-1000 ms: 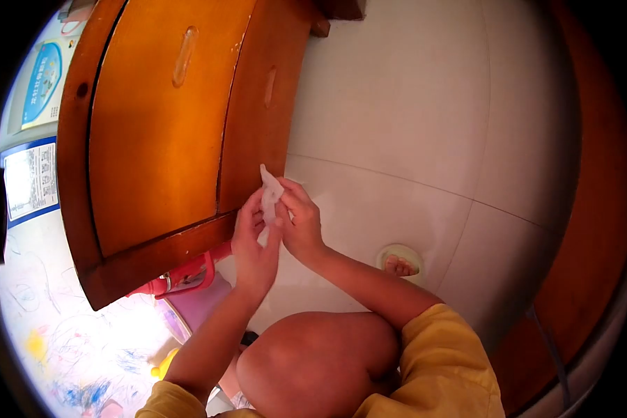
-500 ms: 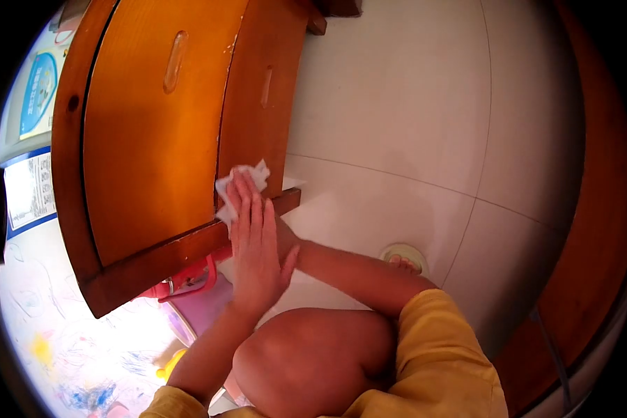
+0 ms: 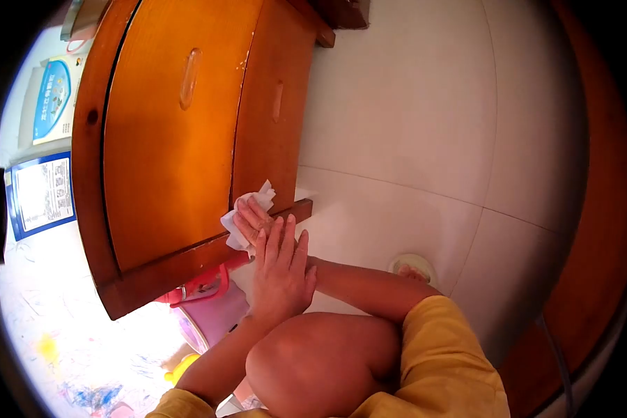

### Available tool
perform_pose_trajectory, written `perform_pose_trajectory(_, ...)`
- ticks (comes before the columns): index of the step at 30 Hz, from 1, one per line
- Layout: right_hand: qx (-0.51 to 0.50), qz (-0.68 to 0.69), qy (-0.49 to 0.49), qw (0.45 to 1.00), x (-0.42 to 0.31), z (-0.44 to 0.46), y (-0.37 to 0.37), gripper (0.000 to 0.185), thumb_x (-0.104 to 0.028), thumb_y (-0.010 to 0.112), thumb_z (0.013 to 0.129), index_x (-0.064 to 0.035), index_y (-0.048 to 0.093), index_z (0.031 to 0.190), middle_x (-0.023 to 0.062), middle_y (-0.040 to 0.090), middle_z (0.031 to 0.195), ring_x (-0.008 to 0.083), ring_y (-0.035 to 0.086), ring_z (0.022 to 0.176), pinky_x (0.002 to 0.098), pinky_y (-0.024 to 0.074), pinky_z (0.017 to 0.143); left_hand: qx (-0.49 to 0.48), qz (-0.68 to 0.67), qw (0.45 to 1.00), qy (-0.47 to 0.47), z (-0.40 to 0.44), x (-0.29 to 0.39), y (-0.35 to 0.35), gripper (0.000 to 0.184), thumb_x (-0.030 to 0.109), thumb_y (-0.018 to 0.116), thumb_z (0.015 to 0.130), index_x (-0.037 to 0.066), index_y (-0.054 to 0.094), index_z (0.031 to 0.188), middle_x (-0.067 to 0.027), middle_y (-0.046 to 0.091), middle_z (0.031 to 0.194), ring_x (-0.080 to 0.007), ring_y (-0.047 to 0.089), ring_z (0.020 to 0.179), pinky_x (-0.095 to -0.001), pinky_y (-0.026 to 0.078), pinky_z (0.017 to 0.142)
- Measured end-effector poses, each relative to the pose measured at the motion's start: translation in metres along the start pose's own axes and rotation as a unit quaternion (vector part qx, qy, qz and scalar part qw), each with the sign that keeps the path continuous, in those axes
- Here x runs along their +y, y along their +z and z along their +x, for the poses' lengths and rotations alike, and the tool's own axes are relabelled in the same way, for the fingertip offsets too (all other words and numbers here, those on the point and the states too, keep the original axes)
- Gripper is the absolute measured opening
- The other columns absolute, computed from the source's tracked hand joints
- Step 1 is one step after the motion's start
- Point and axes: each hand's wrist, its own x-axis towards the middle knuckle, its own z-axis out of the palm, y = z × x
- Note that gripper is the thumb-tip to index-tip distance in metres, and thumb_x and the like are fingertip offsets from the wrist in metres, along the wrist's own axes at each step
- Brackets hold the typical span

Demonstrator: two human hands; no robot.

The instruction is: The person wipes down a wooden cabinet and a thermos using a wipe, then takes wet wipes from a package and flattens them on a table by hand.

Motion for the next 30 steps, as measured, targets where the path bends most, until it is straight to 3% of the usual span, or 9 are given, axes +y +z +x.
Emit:
perform_pose_trajectory(8, 0.068, -0.114, -0.002, 0.991, 0.024, 0.057, -0.035, 0.042, -0.016, 0.046, 0.097, -0.0038, 0.039, 0.137, 0.0129, 0.035, 0.142, 0.0218, 0.035, 0.133, 0.0309, 0.0298, 0.110, 0.078, 0.048, 0.995, 0.036, 0.079, -0.025, -0.016, 0.040, 0.015, 0.064, 0.077, 0.000, 0.059, 0.115, -0.0162, 0.045, 0.137, -0.0381, 0.028, 0.135, -0.0567, 0.016, 0.113)
perform_pose_trajectory(16, -0.003, -0.149, -0.013, 0.989, 0.019, -0.006, -0.007, 0.041, -0.017, 0.046, 0.097, -0.0036, 0.041, 0.135, 0.0130, 0.038, 0.139, 0.0213, 0.038, 0.130, 0.0306, 0.0311, 0.109, 0.060, 0.015, 0.998, -0.023, 0.012, -0.004, 0.029, 0.030, 0.014, 0.062, 0.076, 0.000, 0.064, 0.102, -0.0151, 0.055, 0.126, -0.0347, 0.034, 0.132, -0.0636, 0.015, 0.109)
perform_pose_trajectory(21, 0.002, -0.350, -0.094, 0.932, 0.028, 0.030, -0.020, 0.039, -0.017, 0.045, 0.097, -0.0034, 0.042, 0.134, 0.0131, 0.040, 0.137, 0.0210, 0.039, 0.129, 0.0305, 0.0319, 0.108, 0.080, 0.005, 0.996, 0.024, 0.019, -0.010, 0.033, 0.021, 0.013, 0.060, 0.077, 0.000, 0.064, 0.093, -0.0146, 0.062, 0.115, -0.0334, 0.039, 0.129, -0.0631, 0.015, 0.110)
perform_pose_trajectory(22, -0.009, -0.467, -0.129, 0.875, 0.033, 0.044, -0.027, 0.039, -0.017, 0.045, 0.098, -0.0034, 0.042, 0.134, 0.0131, 0.040, 0.137, 0.0209, 0.039, 0.129, 0.0304, 0.0320, 0.108, 0.087, 0.007, 0.996, 0.031, 0.034, -0.013, 0.029, 0.022, 0.012, 0.061, 0.076, 0.001, 0.064, 0.095, -0.0132, 0.063, 0.112, -0.0327, 0.041, 0.127, -0.0614, 0.016, 0.110)
perform_pose_trajectory(23, -0.022, -0.646, -0.176, 0.742, 0.035, 0.055, -0.035, 0.039, -0.018, 0.045, 0.098, -0.0034, 0.042, 0.134, 0.0131, 0.041, 0.137, 0.0208, 0.040, 0.129, 0.0304, 0.0322, 0.108, 0.094, 0.009, 0.995, 0.037, 0.051, -0.017, 0.024, 0.024, 0.010, 0.062, 0.074, 0.003, 0.064, 0.097, -0.0118, 0.064, 0.108, -0.0320, 0.043, 0.125, -0.0598, 0.016, 0.111)
perform_pose_trajectory(25, -0.016, -0.881, -0.251, 0.401, 0.037, 0.067, -0.048, 0.039, -0.018, 0.045, 0.098, -0.0033, 0.043, 0.133, 0.0131, 0.042, 0.136, 0.0207, 0.040, 0.128, 0.0304, 0.0325, 0.108, 0.103, 0.015, 0.993, 0.052, 0.078, -0.022, 0.017, 0.021, 0.007, 0.060, 0.075, 0.003, 0.064, 0.096, -0.0108, 0.064, 0.104, -0.0313, 0.046, 0.122, -0.0580, 0.016, 0.111)
perform_pose_trajectory(27, -0.011, -0.932, -0.278, 0.234, 0.034, 0.067, -0.054, 0.038, -0.018, 0.045, 0.098, -0.0033, 0.043, 0.133, 0.0132, 0.042, 0.135, 0.0206, 0.041, 0.128, 0.0303, 0.0328, 0.108, 0.132, -0.051, 0.987, 0.069, 0.092, -0.024, 0.019, 0.019, 0.011, 0.057, 0.078, 0.001, 0.063, 0.093, -0.0131, 0.065, 0.097, -0.0322, 0.047, 0.122, -0.0551, 0.016, 0.112)
perform_pose_trajectory(28, -0.020, -0.920, -0.269, 0.283, 0.035, 0.062, -0.054, 0.038, -0.017, 0.045, 0.098, -0.0031, 0.043, 0.132, 0.0133, 0.043, 0.135, 0.0207, 0.041, 0.127, 0.0303, 0.0330, 0.108, 0.134, -0.051, 0.987, 0.067, 0.090, -0.023, 0.020, 0.019, 0.011, 0.057, 0.078, 0.001, 0.063, 0.093, -0.0131, 0.065, 0.097, -0.0322, 0.047, 0.122, -0.0551, 0.016, 0.112)
perform_pose_trajectory(30, -0.042, -0.714, -0.192, 0.672, 0.039, 0.046, -0.044, 0.037, -0.016, 0.045, 0.097, -0.0029, 0.044, 0.132, 0.0135, 0.043, 0.134, 0.0209, 0.042, 0.126, 0.0302, 0.0334, 0.107, 0.092, -0.022, 0.995, 0.041, 0.078, -0.016, 0.025, 0.018, 0.011, 0.058, 0.077, 0.001, 0.063, 0.091, -0.0123, 0.065, 0.096, -0.0317, 0.049, 0.119, -0.0546, 0.017, 0.112)
